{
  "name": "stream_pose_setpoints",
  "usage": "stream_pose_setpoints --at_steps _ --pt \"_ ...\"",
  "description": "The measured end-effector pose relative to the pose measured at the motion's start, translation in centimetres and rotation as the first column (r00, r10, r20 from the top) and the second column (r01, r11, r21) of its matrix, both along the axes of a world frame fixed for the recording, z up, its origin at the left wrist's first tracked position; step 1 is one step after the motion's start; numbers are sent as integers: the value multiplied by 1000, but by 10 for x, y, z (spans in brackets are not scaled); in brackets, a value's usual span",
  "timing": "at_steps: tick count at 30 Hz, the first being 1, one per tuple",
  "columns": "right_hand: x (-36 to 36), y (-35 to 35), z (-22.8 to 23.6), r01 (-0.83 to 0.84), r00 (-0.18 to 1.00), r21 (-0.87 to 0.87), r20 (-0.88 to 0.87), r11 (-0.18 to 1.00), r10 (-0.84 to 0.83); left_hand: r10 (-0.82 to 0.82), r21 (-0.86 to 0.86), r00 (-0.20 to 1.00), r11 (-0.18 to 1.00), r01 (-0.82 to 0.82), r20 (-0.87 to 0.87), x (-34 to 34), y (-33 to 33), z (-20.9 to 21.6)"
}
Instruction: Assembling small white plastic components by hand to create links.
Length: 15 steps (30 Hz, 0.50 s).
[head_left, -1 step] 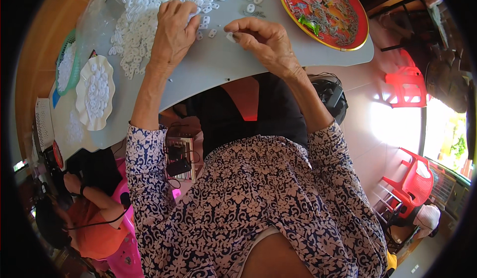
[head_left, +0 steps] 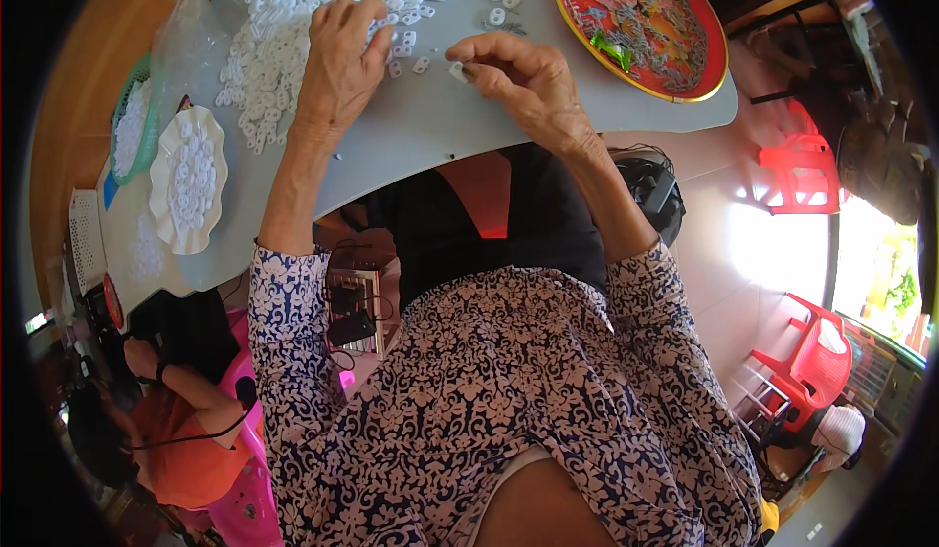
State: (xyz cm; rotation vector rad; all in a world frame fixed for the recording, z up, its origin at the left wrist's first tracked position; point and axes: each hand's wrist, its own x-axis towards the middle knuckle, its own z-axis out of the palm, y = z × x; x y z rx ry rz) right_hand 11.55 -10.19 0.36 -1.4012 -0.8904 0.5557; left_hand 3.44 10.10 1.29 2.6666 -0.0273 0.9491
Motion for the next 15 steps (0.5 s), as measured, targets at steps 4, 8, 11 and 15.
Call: stream_pose_setpoints --at_steps 4,8,11,15 --pt "-2 1 1 21 994 95 -107 995 -10 52 -74 998 996 -50 27 -10 23 2" --pt "-2 0 -1 28 975 146 -222 989 5 3 2 1000 1000 -3 19 -12 22 0" --pt "0 -2 2 -9 990 70 -143 998 19 -14 77 999 997 18 -47 -9 12 -1" --pt "-1 -2 1 -8 986 68 -164 998 19 78 202 977 979 -37 -200 -2 11 -2"
